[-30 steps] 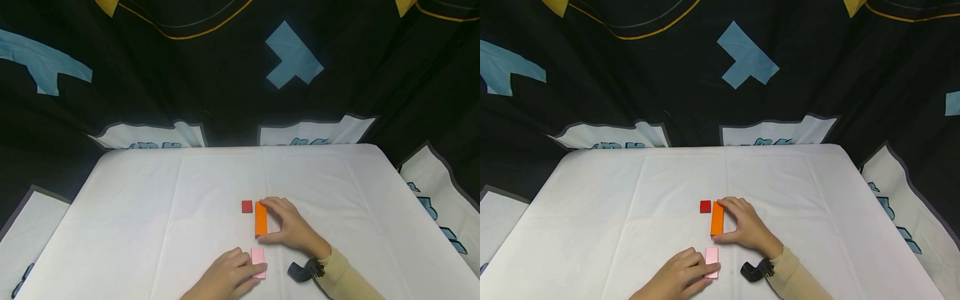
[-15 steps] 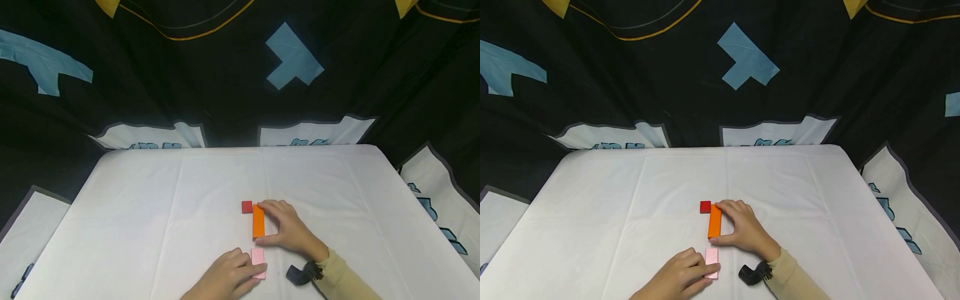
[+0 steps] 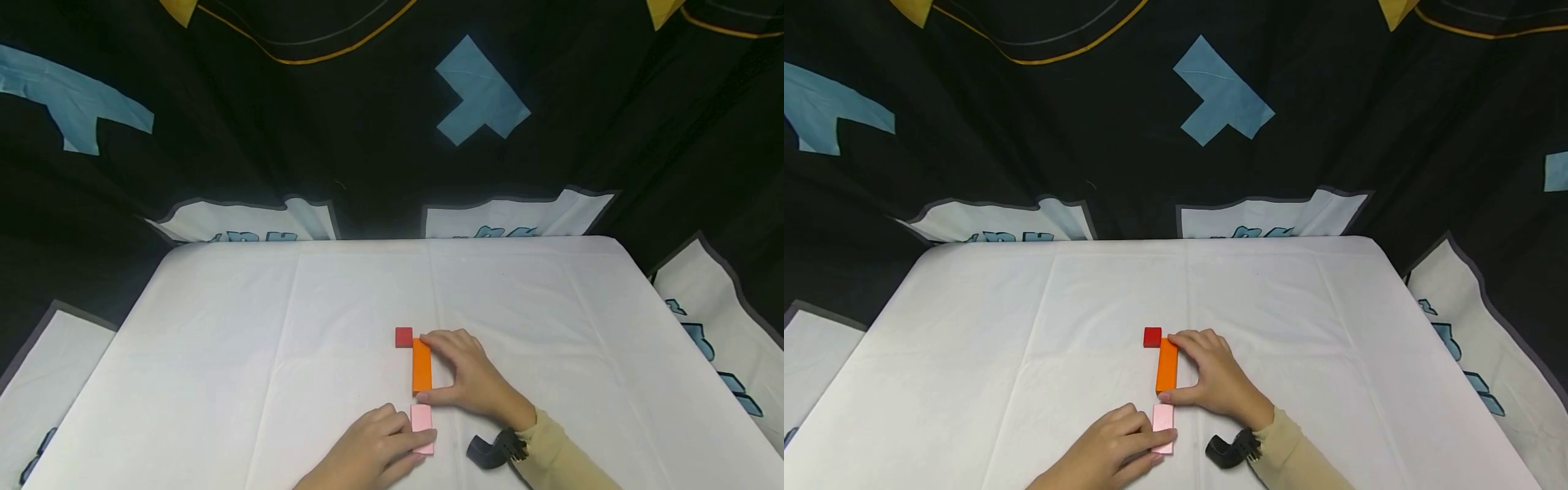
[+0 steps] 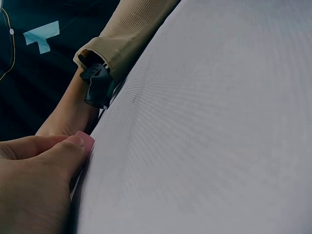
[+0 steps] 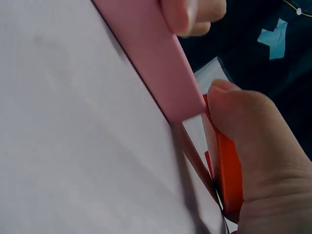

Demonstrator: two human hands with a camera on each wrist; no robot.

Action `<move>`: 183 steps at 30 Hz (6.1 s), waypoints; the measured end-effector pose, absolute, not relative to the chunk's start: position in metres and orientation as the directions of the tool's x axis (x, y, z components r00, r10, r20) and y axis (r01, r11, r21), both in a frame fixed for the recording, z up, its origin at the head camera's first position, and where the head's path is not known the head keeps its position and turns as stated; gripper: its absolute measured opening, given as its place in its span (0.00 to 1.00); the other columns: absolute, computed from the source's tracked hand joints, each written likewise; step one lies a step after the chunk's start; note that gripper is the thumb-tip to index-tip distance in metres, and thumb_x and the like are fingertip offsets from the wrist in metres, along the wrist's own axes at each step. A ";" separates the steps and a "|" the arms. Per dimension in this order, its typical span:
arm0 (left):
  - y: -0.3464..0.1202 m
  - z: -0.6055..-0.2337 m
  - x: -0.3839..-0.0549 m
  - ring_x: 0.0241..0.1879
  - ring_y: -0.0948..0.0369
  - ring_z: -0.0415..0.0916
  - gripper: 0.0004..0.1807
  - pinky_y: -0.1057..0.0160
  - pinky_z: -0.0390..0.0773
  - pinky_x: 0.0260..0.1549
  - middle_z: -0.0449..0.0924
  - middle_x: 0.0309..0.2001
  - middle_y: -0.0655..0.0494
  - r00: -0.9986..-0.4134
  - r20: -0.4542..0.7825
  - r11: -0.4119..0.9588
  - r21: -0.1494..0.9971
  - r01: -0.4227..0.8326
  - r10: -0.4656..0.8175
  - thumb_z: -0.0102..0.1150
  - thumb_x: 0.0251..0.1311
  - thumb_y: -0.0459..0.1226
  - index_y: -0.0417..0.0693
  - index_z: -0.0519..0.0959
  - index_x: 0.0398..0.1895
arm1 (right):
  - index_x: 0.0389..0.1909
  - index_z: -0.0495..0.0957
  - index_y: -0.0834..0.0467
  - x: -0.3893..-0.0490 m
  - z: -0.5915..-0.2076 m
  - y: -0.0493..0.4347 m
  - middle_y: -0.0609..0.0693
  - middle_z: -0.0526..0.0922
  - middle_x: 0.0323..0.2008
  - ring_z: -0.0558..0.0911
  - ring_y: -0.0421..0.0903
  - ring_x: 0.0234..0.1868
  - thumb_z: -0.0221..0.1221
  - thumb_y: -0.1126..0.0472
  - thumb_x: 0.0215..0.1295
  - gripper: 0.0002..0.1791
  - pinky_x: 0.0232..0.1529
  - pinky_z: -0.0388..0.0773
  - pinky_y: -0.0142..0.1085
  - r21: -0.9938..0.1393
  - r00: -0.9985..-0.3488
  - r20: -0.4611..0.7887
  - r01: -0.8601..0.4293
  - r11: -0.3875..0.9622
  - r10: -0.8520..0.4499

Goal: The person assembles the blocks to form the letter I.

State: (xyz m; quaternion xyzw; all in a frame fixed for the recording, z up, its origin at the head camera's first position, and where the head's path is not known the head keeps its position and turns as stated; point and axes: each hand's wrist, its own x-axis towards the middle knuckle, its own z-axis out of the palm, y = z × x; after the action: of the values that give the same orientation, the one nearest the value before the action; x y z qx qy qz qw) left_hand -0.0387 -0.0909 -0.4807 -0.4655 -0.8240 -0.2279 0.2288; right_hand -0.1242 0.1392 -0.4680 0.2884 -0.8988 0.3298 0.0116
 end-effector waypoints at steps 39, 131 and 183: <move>-0.091 -0.481 -0.040 0.30 0.72 0.64 0.14 0.81 0.61 0.35 0.73 0.30 0.71 -0.463 0.588 0.458 0.170 0.872 0.663 0.63 0.63 0.45 0.61 0.83 0.51 | 0.69 0.69 0.39 -0.117 -0.470 0.140 0.35 0.70 0.66 0.66 0.37 0.62 0.68 0.28 0.46 0.47 0.62 0.62 0.49 -0.573 -0.805 0.203 -0.559 0.599 -0.558; -0.090 -0.484 -0.041 0.30 0.72 0.69 0.19 0.82 0.65 0.36 0.75 0.29 0.70 -0.425 0.647 0.422 0.171 0.890 0.634 0.75 0.48 0.40 0.57 0.86 0.47 | 0.67 0.71 0.39 -0.121 -0.473 0.143 0.34 0.71 0.64 0.67 0.36 0.62 0.66 0.29 0.51 0.42 0.63 0.61 0.50 -0.589 -0.799 0.220 -0.566 0.577 -0.559; -0.121 -0.474 -0.035 0.30 0.73 0.68 0.13 0.79 0.67 0.37 0.76 0.31 0.69 -0.492 0.639 0.455 0.239 0.858 0.591 0.64 0.63 0.45 0.55 0.84 0.49 | 0.71 0.65 0.39 -0.110 -0.472 0.152 0.35 0.69 0.64 0.67 0.37 0.66 0.62 0.25 0.51 0.46 0.65 0.71 0.47 -0.558 -0.833 0.180 -0.524 0.643 -0.523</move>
State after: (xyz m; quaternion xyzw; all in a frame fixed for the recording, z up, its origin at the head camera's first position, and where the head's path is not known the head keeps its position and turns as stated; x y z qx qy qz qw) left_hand -0.0348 -0.1207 -0.4742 -0.4428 -0.8182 -0.2763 0.2411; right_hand -0.1103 0.1516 -0.4720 0.2887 -0.9064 0.3082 0.0009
